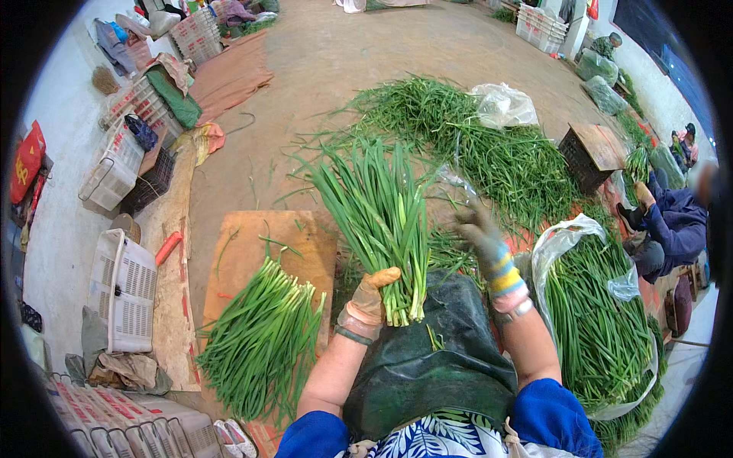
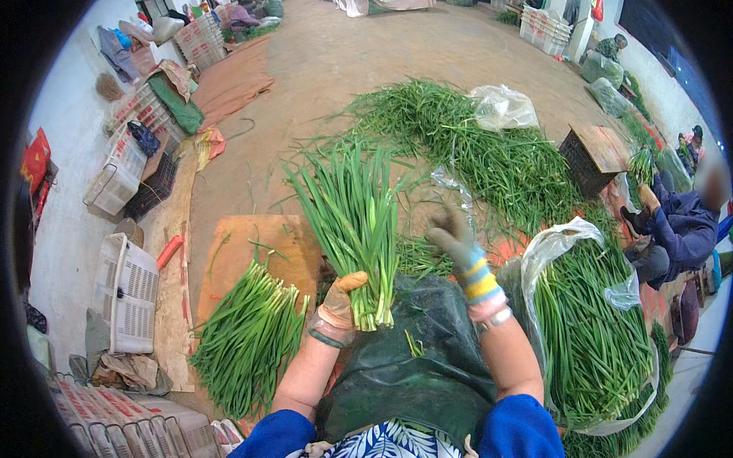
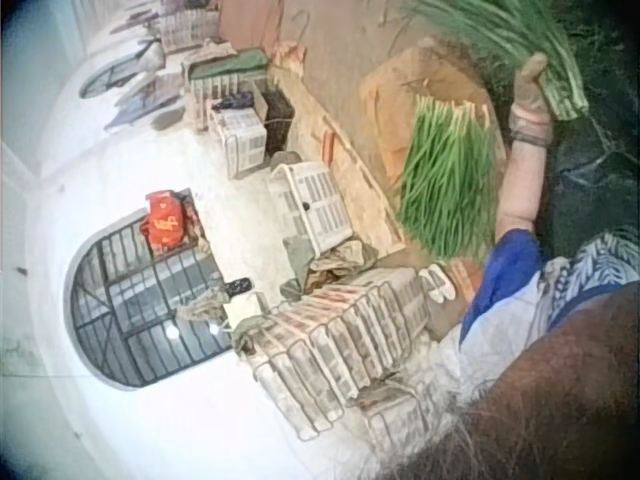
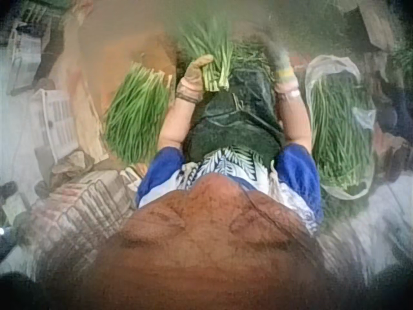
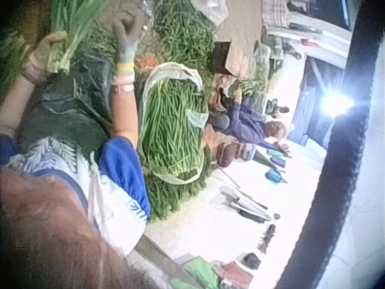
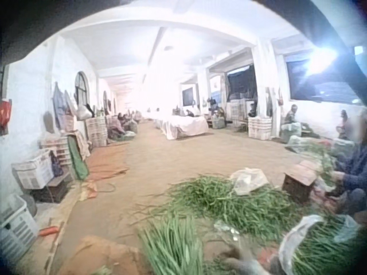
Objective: The person bundles green onions by hand, trimming roots with a knife and securing bunches with red ties.
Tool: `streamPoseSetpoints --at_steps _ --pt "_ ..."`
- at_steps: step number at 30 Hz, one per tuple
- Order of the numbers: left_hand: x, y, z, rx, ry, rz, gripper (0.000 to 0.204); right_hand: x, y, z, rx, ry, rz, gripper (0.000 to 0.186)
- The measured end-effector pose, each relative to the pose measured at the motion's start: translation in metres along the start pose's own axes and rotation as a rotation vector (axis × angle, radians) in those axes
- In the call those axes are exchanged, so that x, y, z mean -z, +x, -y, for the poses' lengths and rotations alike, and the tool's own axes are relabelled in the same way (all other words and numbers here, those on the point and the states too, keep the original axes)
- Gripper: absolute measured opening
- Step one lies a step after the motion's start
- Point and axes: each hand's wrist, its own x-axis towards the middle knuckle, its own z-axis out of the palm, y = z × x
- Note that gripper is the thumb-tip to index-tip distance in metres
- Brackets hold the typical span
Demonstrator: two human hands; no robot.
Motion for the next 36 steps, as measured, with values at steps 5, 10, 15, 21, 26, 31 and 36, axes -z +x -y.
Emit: streamPoseSetpoints --at_steps 5,10,15,21,26,31,36 --pt "0.036 0.000 -0.026 -0.276 0.684 -0.082 0.054 -0.082 0.073 -0.023 -0.269 0.488 0.351 0.046" --pt "-0.012 -0.022 -0.100 -0.406 1.146 -0.192 0.050 -0.164 0.100 0.027 0.162 0.227 0.472 0.035" --pt "-0.036 -0.041 -0.173 -0.420 0.966 -0.285 0.032 -0.235 0.097 0.046 0.355 0.168 0.457 0.040" --pt "0.021 -0.061 -0.212 -0.496 0.938 -0.294 0.052 -0.280 0.129 -0.012 0.194 -0.040 0.892 0.053" --pt "-0.019 -0.060 -0.220 -0.564 1.395 -0.323 0.058 -0.290 0.147 -0.038 0.524 -0.180 0.765 0.059" --pt "-0.001 -0.039 -0.242 -0.778 1.583 -0.418 0.045 -0.283 0.150 -0.021 0.703 -0.719 0.765 0.042" --pt "0.011 -0.031 -0.260 -0.948 1.755 -0.868 0.027 -0.294 0.119 -0.005 0.419 -0.927 0.641 0.066"
